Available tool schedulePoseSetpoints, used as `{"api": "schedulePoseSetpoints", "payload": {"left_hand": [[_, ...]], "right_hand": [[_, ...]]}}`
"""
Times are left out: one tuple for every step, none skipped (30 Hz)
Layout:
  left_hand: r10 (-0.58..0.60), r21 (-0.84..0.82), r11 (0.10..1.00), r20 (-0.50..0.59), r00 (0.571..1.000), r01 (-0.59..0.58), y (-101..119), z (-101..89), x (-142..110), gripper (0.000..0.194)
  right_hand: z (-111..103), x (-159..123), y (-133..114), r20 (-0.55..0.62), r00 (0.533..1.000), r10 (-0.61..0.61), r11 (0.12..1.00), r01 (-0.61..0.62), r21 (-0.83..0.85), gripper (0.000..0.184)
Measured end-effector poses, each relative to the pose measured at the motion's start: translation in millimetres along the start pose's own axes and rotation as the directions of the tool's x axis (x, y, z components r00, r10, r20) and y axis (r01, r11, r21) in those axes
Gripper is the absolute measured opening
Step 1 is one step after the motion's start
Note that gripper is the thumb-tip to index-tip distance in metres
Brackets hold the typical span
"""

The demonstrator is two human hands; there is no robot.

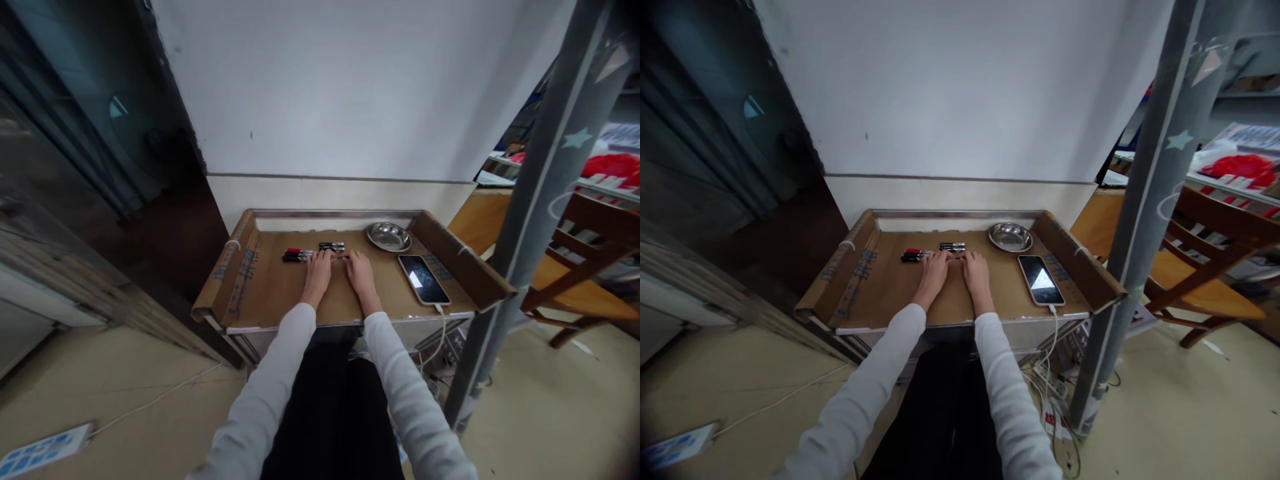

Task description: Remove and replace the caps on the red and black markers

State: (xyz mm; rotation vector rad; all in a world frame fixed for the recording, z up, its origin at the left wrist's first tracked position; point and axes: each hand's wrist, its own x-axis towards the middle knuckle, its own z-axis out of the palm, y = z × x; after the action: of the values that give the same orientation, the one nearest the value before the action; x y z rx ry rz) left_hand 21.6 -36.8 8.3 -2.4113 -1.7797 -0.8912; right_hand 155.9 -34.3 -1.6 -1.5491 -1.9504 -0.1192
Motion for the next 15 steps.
{"api": "schedulePoseSetpoints", "payload": {"left_hand": [[0.002, -0.004, 1.0, -0.003, 1.0, -0.002, -0.1, 0.0, 0.1, 0.023], [0.002, -0.006, 1.0, -0.007, 1.0, -0.002, -0.3, 0.1, 0.3, 0.023], [0.003, -0.007, 1.0, -0.008, 1.0, -0.003, -0.6, 0.2, 0.5, 0.023], [0.005, -0.005, 1.0, -0.009, 1.0, -0.005, -0.8, 0.3, 0.6, 0.023], [0.008, -0.003, 1.0, -0.006, 1.0, -0.008, -1.0, 0.5, 0.7, 0.023], [0.011, 0.0, 1.0, 0.0, 1.0, -0.011, -1.2, 0.6, 0.8, 0.024], [0.014, 0.002, 1.0, 0.006, 1.0, -0.014, -1.3, 0.7, 0.8, 0.024], [0.016, 0.001, 1.0, 0.01, 1.0, -0.016, -1.5, 0.8, 0.8, 0.025], [0.02, -0.003, 1.0, 0.01, 1.0, -0.02, -1.6, 1.0, 0.7, 0.026], [0.024, -0.01, 1.0, 0.007, 1.0, -0.024, -1.7, 1.2, 0.7, 0.026], [0.031, -0.017, 0.999, 0.003, 1.0, -0.031, -1.8, 1.6, 0.7, 0.026], [0.039, -0.02, 0.999, 0.0, 0.999, -0.039, -2.0, 2.1, 0.7, 0.027], [0.049, -0.02, 0.999, 0.001, 0.999, -0.049, -2.2, 2.7, 0.8, 0.027], [0.059, -0.017, 0.998, 0.006, 0.998, -0.058, -2.4, 3.4, 0.9, 0.028], [0.066, -0.014, 0.998, 0.015, 0.998, -0.066, -2.7, 4.2, 1.0, 0.028]], "right_hand": [[0.1, 0.0, 0.2, -0.003, 1.0, -0.002, 1.0, 0.002, 0.008, 0.022], [0.5, 0.0, 0.4, -0.005, 1.0, -0.006, 1.0, 0.006, 0.021, 0.022], [0.9, 0.0, 0.7, -0.006, 1.0, -0.012, 0.999, 0.012, 0.038, 0.021], [1.4, 0.1, 1.1, -0.004, 1.0, -0.019, 0.998, 0.019, 0.055, 0.022], [2.0, 0.1, 1.5, 0.0, 1.0, -0.026, 0.997, 0.026, 0.071, 0.022], [2.6, 0.1, 1.8, 0.003, 0.999, -0.032, 0.996, 0.032, 0.085, 0.022], [3.0, 0.1, 2.0, 0.004, 0.999, -0.036, 0.994, 0.035, 0.099, 0.022], [3.3, 0.1, 2.2, 0.0, 0.999, -0.037, 0.993, 0.036, 0.113, 0.022], [3.4, 0.1, 2.3, -0.009, 0.999, -0.037, 0.991, 0.037, 0.129, 0.022], [3.4, 0.0, 2.3, -0.021, 0.999, -0.038, 0.988, 0.04, 0.149, 0.022], [3.2, -0.1, 2.3, -0.035, 0.999, -0.039, 0.984, 0.045, 0.171, 0.022], [2.8, -0.2, 2.2, -0.048, 0.998, -0.041, 0.98, 0.05, 0.193, 0.022], [2.4, -0.3, 2.0, -0.059, 0.997, -0.043, 0.975, 0.055, 0.214, 0.022], [1.8, -0.4, 1.7, -0.066, 0.997, -0.044, 0.971, 0.058, 0.231, 0.023], [1.1, -0.6, 1.4, -0.069, 0.997, -0.044, 0.968, 0.06, 0.245, 0.023]]}}
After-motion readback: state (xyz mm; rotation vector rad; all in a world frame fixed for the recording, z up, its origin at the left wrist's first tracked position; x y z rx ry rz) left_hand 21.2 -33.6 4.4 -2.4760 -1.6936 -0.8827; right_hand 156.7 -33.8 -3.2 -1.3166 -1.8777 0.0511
